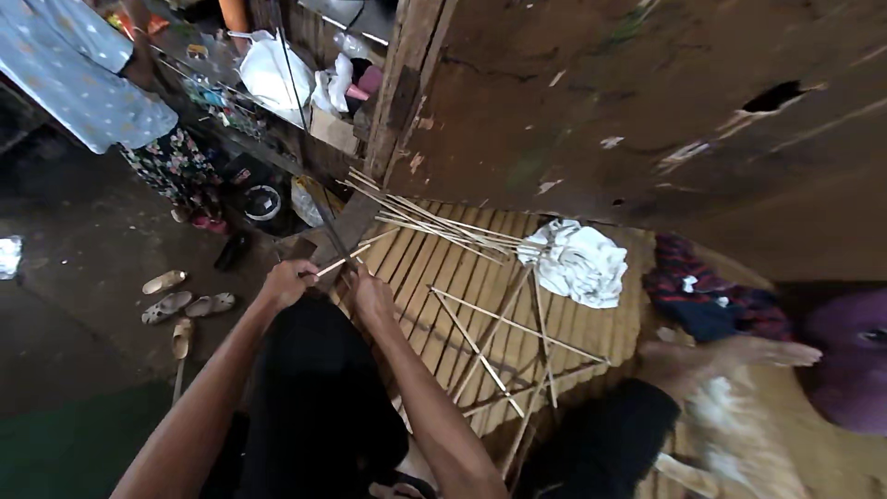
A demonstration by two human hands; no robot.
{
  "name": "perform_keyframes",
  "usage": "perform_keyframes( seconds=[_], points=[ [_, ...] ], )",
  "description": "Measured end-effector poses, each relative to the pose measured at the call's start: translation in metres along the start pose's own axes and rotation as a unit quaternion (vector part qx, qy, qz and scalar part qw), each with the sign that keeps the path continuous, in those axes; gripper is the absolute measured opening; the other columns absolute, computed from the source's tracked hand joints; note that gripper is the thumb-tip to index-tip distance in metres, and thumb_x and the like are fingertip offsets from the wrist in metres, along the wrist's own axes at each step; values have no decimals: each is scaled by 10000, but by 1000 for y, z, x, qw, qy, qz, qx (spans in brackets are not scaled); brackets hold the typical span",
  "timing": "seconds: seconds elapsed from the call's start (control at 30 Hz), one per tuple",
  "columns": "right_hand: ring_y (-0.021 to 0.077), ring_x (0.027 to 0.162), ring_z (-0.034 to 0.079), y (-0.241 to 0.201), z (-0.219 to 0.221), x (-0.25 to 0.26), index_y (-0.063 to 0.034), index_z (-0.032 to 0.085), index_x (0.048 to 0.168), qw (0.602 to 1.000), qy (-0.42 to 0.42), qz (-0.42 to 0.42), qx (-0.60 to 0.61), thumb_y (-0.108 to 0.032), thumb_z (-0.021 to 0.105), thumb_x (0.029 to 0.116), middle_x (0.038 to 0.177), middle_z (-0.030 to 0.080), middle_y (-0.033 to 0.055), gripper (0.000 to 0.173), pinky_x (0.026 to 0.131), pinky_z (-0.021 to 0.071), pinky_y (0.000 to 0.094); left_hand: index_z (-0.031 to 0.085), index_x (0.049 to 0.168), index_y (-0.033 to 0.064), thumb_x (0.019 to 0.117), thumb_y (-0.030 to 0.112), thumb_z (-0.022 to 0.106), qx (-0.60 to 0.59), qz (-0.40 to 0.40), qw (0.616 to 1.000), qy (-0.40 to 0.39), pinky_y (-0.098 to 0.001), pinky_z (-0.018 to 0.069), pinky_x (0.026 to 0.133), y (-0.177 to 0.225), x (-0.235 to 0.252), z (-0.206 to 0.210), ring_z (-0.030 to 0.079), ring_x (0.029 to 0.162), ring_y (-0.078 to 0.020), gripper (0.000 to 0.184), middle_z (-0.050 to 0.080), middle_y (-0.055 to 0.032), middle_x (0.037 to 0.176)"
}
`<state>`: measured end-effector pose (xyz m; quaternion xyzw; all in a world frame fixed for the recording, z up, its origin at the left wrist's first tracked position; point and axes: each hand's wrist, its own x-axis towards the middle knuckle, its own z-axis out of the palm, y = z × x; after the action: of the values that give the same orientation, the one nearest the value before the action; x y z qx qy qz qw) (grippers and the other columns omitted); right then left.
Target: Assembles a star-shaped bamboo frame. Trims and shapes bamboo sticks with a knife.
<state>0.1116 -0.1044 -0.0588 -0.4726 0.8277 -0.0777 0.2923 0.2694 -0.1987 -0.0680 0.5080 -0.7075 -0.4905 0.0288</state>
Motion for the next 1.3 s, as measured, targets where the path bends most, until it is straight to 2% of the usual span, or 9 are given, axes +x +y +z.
perform_keyframes(
  seconds=[0.07,0.2,0.33,0.47,0.77,0.9,1.03,1.13,1.3],
  points=[
    [417,1106,683,-3,7,7,-61,552,1430,1000,-17,7,-17,-341,378,1124,1179,703,234,450,946,525,568,697,1200,55,1026,145,640,-3,-4,1000,12,-552,512,936,-10,2,1,667,1037,-322,204,701,-171,1125],
    [418,1103,687,-3,20,12,-54,582,1384,999,-13,16,-28,-337,399,1117,1177,705,234,430,930,529,578,758,1114,87,979,154,707,44,1,997,59,-609,507,923,-15,-3,4,679,1050,-365,160,727,-164,1114],
    [428,1086,693,-2,25,13,-47,583,1374,999,-8,23,-40,-325,393,1120,1160,710,238,422,915,537,578,796,998,80,888,65,780,109,84,987,88,-641,509,905,-22,-1,3,661,1072,-418,112,712,-199,1105],
    [430,1084,693,-3,23,11,-69,564,1400,998,-23,39,-51,-322,381,1122,1130,721,229,418,918,536,576,796,980,67,884,42,779,88,124,985,83,-610,521,896,-32,3,4,683,1019,-378,101,726,-175,1036],
    [415,1092,694,-2,25,11,-65,557,1396,997,-24,30,-61,-319,365,1126,1136,720,224,417,933,531,568,800,969,97,896,74,776,67,115,988,73,-594,525,876,-38,2,4,687,982,-338,80,726,-144,1009],
    [414,1033,711,-3,17,2,-52,563,1403,998,4,21,-59,-287,385,1122,1123,721,226,407,893,548,557,797,978,82,893,75,785,40,122,989,79,-564,528,888,-34,-3,2,686,986,-310,87,727,-134,1011],
    [432,921,731,2,21,1,-14,601,1340,996,63,-10,-54,-273,418,1112,1002,735,234,390,807,566,568,797,980,87,886,79,797,19,117,988,102,-525,540,847,-30,-10,1,681,950,-277,95,721,-120,993],
    [429,1057,705,4,32,9,-37,553,1414,997,-18,13,-68,-280,378,1123,1097,725,240,418,908,543,572,793,1007,71,899,83,785,36,94,991,87,-583,522,903,-38,-8,4,684,1014,-336,109,727,-159,1048],
    [404,1065,705,1,22,11,-47,564,1383,997,-28,9,-71,-314,367,1125,1113,723,219,420,907,546,556,788,1054,88,908,115,785,51,83,991,89,-597,519,912,-34,-7,2,681,1023,-341,149,724,-152,1078]
  ],
)
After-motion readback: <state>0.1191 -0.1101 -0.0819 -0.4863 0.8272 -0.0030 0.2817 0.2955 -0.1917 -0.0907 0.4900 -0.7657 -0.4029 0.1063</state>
